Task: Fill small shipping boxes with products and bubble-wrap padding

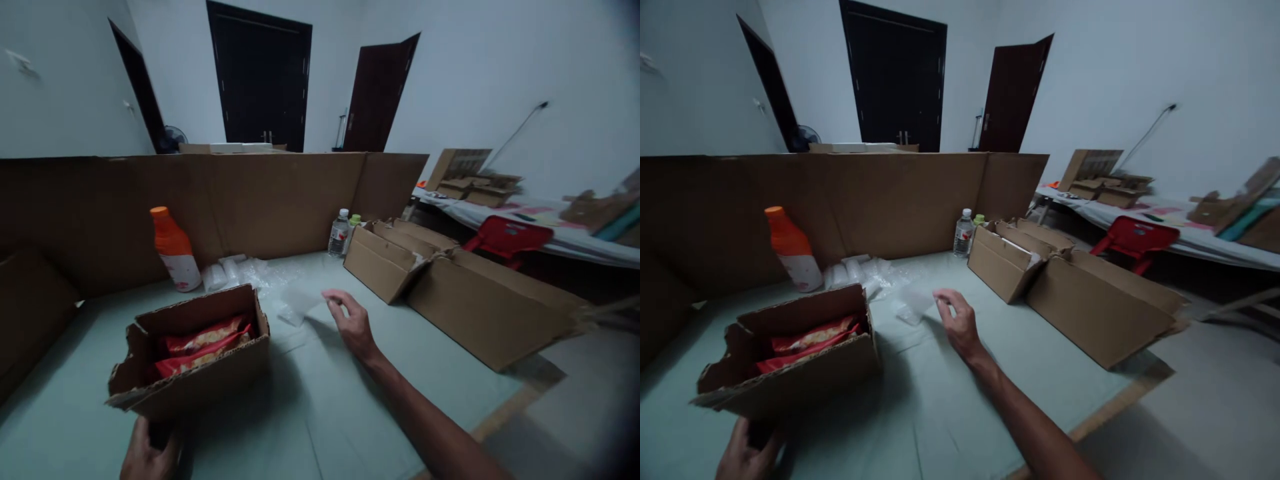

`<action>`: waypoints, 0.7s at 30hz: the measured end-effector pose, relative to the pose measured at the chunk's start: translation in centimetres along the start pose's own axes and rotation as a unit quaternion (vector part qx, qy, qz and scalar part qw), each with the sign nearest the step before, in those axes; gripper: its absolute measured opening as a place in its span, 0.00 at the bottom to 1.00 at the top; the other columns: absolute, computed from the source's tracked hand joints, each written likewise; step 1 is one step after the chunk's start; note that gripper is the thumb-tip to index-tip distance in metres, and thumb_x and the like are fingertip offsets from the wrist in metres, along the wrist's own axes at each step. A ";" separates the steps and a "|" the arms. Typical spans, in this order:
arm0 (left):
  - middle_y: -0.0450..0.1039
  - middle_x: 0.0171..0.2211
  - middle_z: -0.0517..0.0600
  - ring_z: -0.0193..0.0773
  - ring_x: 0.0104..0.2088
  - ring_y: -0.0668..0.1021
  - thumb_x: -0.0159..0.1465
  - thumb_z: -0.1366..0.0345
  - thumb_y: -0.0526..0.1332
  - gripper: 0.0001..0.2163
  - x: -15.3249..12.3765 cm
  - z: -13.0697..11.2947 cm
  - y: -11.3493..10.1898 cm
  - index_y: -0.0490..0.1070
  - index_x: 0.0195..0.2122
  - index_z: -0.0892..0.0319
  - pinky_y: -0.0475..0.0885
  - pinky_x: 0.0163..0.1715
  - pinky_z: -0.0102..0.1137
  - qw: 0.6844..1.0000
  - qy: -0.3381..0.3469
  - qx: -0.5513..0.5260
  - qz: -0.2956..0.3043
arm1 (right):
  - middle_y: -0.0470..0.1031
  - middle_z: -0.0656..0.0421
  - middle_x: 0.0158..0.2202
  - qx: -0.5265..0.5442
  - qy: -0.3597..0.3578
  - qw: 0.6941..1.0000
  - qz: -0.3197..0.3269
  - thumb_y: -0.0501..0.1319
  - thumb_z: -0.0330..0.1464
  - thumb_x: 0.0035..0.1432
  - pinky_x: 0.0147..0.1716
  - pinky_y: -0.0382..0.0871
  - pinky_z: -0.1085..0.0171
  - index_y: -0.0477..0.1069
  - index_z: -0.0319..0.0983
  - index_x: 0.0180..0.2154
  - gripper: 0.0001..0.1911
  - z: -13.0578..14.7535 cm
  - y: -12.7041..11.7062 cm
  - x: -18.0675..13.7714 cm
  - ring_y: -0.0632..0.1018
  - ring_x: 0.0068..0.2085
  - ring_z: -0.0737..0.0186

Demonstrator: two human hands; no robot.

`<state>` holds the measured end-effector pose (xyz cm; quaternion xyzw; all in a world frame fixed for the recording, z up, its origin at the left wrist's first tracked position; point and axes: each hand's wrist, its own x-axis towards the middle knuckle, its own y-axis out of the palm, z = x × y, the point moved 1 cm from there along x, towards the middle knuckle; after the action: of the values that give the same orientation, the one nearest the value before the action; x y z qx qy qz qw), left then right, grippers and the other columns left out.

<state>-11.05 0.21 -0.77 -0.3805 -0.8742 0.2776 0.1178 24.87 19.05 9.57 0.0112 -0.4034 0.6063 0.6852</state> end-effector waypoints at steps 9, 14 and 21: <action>0.76 0.48 0.61 0.55 0.49 0.78 0.51 0.50 0.65 0.29 0.5 -2.3 -0.7 0.67 0.50 0.62 0.73 0.49 0.42 0.987 0.065 -0.142 0.042 | 0.79 0.50 0.49 0.088 0.030 0.972 0.217 0.54 0.35 0.65 0.51 0.71 0.55 0.74 0.40 0.37 0.12 1.3 0.0 -9.2 0.78 0.51 0.53; 0.76 0.49 0.60 0.54 0.49 0.78 0.51 0.56 0.66 0.28 0.8 -3.2 0.6 0.66 0.52 0.62 0.73 0.49 0.43 0.976 0.099 -0.190 0.028 | 0.81 0.51 0.43 0.255 0.129 0.943 0.172 0.60 0.49 0.59 0.45 0.72 0.58 0.74 0.39 0.35 0.19 2.5 5.9 -6.3 0.79 0.46 0.51; 0.77 0.47 0.57 0.51 0.49 0.78 0.53 0.60 0.64 0.24 4.0 -5.3 3.5 0.69 0.51 0.61 0.72 0.51 0.43 0.978 0.118 -0.169 -0.019 | 0.78 0.56 0.33 0.277 0.128 0.943 0.136 0.62 0.53 0.54 0.39 0.70 0.60 0.74 0.39 0.33 0.23 2.5 9.7 -2.7 0.76 0.37 0.55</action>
<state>-9.50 7.19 1.48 -0.4080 -0.8956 0.0767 0.1596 15.51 18.17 5.16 0.0682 -0.1260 0.7777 0.6120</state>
